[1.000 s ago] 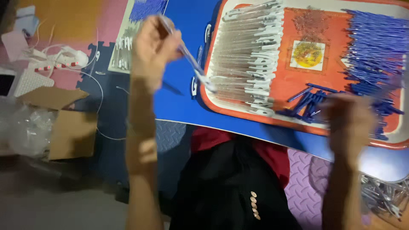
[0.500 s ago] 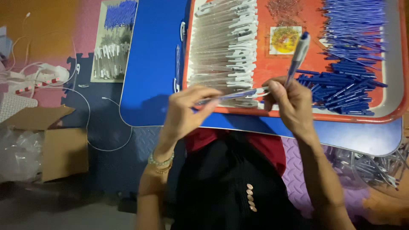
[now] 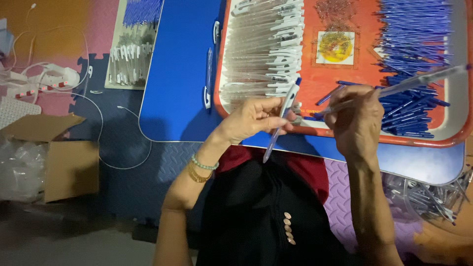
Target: The person assembles ballpoint pens by picking up clear pen barrels, inserting blue ink cartridges, and attaching blue pen caps while working at a small blue table.
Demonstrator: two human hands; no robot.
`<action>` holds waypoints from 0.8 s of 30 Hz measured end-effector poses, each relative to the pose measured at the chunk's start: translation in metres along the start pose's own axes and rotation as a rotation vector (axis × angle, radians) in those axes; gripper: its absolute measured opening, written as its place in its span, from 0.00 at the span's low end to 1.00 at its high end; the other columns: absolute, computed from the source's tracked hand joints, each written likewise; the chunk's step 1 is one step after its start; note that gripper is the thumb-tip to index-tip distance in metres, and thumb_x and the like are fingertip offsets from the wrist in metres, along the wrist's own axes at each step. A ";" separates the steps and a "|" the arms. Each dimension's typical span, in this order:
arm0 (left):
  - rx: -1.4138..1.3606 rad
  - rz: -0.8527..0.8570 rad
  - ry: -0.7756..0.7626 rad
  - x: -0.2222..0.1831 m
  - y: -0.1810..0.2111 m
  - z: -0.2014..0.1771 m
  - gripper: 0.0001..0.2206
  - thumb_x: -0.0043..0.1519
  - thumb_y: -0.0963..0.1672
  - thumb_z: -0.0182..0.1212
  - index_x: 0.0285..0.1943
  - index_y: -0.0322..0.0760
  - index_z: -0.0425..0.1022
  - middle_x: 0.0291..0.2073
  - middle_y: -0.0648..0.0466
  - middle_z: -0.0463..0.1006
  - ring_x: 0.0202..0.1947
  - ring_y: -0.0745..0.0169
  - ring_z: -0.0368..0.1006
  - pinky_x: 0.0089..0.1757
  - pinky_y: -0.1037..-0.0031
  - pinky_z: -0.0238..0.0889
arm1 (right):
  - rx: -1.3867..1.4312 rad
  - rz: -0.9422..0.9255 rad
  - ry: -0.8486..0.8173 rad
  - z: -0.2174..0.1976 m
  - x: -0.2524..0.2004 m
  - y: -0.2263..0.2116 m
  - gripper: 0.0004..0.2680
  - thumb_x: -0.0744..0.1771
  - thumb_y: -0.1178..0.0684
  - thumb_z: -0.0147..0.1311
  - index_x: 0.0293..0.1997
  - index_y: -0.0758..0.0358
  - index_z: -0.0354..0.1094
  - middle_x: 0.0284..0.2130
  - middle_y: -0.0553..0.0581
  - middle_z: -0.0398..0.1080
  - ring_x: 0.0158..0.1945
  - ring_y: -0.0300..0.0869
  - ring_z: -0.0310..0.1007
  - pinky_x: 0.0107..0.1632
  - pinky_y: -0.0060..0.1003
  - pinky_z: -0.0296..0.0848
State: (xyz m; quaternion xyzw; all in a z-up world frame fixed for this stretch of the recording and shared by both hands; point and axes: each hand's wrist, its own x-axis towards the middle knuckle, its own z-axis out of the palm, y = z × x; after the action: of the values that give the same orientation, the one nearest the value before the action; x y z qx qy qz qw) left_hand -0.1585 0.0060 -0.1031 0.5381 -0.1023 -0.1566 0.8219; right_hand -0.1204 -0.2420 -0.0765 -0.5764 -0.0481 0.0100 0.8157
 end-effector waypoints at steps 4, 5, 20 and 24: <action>-0.140 -0.026 -0.022 -0.002 0.008 0.008 0.24 0.70 0.37 0.68 0.76 0.25 0.70 0.56 0.39 0.84 0.52 0.46 0.86 0.52 0.57 0.84 | 0.113 0.013 -0.049 -0.002 -0.008 0.020 0.14 0.78 0.45 0.50 0.42 0.67 0.68 0.36 0.67 0.75 0.30 0.42 0.78 0.35 0.28 0.76; -0.141 -0.026 -0.027 -0.002 0.004 0.006 0.23 0.70 0.37 0.68 0.75 0.25 0.72 0.56 0.40 0.84 0.52 0.46 0.86 0.52 0.57 0.84 | 0.069 -0.043 -0.087 0.001 -0.011 0.023 0.10 0.75 0.52 0.55 0.44 0.70 0.68 0.39 0.70 0.75 0.34 0.46 0.80 0.39 0.34 0.79; -0.068 0.019 0.014 0.006 0.003 0.011 0.23 0.65 0.37 0.75 0.70 0.24 0.76 0.51 0.44 0.86 0.49 0.57 0.86 0.48 0.62 0.86 | -0.272 -0.342 -0.094 0.030 -0.028 0.024 0.07 0.72 0.62 0.65 0.48 0.77 0.71 0.38 0.73 0.79 0.41 0.50 0.83 0.48 0.45 0.82; -0.056 0.035 0.036 0.008 -0.006 0.011 0.23 0.64 0.36 0.75 0.69 0.26 0.77 0.50 0.46 0.86 0.49 0.62 0.85 0.48 0.66 0.86 | -0.348 -0.427 -0.099 0.015 -0.024 0.037 0.07 0.73 0.62 0.66 0.48 0.77 0.71 0.37 0.72 0.79 0.43 0.51 0.84 0.45 0.42 0.79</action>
State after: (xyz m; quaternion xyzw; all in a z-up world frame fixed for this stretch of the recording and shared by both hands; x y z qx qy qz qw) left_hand -0.1552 -0.0083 -0.1040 0.5157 -0.0923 -0.1353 0.8410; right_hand -0.1446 -0.2170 -0.1081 -0.6833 -0.2092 -0.1422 0.6849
